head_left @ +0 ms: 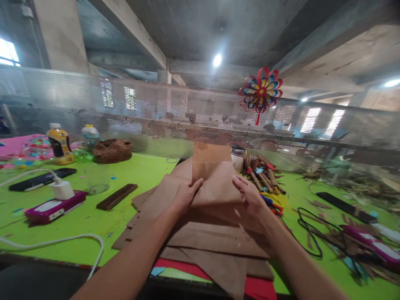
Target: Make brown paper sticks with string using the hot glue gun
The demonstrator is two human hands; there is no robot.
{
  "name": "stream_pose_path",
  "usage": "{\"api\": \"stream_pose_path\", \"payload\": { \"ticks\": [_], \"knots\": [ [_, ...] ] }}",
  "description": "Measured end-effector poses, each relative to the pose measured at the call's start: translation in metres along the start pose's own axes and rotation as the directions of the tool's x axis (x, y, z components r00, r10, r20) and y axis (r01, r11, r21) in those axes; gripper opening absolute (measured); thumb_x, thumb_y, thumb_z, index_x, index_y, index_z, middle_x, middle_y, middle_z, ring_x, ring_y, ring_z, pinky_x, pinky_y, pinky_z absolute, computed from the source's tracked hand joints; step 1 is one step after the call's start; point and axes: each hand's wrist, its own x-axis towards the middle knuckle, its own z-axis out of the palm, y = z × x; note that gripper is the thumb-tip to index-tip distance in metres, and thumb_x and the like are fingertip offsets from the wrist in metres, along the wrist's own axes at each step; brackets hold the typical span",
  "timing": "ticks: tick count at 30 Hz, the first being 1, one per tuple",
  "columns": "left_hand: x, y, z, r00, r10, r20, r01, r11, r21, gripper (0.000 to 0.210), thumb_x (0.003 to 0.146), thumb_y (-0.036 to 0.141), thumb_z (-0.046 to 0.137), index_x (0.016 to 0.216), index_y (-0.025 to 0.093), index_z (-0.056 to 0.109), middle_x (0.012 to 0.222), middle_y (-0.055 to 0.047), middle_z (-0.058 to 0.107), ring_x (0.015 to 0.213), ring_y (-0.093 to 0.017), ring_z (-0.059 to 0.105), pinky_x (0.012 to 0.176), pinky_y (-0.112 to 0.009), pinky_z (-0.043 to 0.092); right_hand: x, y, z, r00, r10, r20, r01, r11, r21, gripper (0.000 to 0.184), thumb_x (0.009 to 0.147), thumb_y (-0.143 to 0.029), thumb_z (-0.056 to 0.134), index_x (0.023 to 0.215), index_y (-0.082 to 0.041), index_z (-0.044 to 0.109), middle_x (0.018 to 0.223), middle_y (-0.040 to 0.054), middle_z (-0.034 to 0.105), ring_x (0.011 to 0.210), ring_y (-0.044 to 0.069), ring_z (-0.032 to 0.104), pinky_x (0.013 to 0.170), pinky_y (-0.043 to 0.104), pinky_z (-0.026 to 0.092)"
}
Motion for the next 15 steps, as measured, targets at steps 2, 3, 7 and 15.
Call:
{"api": "stream_pose_path", "payload": {
  "ticks": [2,3,7,15],
  "knots": [
    [0.000,0.001,-0.001,1.000,0.002,0.028,-0.001,1.000,-0.016,0.028,0.074,0.043,0.061,0.084,0.019,0.072,0.092,-0.007,0.072,0.094,-0.027,0.063,0.073,-0.030,0.048,-0.003,-0.002,0.001,0.998,0.060,0.036,-0.061,0.998,0.018,0.048,0.063,-0.046,0.074,0.101,-0.019,0.065,0.090,0.0050,0.069,0.063,0.013,0.061,0.036,0.019,0.030],
    [0.000,0.001,-0.001,1.000,0.004,0.016,-0.004,1.000,-0.020,0.028,0.074,0.043,0.061,0.085,0.019,0.072,0.091,-0.007,0.072,0.095,-0.027,0.063,0.073,-0.030,0.048,-0.005,-0.003,0.003,0.994,0.079,0.070,-0.082,0.996,0.038,0.049,0.061,-0.043,0.076,0.103,-0.019,0.065,0.096,0.0057,0.070,0.071,0.016,0.064,0.040,0.019,0.035],
    [0.004,-0.004,-0.002,1.000,0.010,-0.028,-0.011,0.999,-0.050,0.031,0.075,0.041,0.061,0.088,0.016,0.072,0.090,-0.007,0.073,0.093,-0.027,0.063,0.073,-0.031,0.048,-0.011,-0.002,0.008,0.963,0.099,0.251,-0.113,0.993,0.041,0.054,0.057,-0.033,0.080,0.106,-0.017,0.065,0.104,0.0083,0.070,0.091,0.023,0.065,0.070,0.027,0.050],
    [0.006,-0.008,0.000,0.997,-0.081,-0.002,0.079,0.982,-0.171,0.026,0.076,0.038,0.062,0.085,0.015,0.069,0.095,-0.008,0.072,0.089,-0.023,0.065,0.078,-0.031,0.049,-0.006,0.012,0.006,0.968,0.157,0.196,-0.165,0.986,0.023,0.044,0.052,-0.029,0.080,0.093,-0.013,0.072,0.087,0.0074,0.073,0.080,0.023,0.066,0.072,0.032,0.049]
  ]
}}
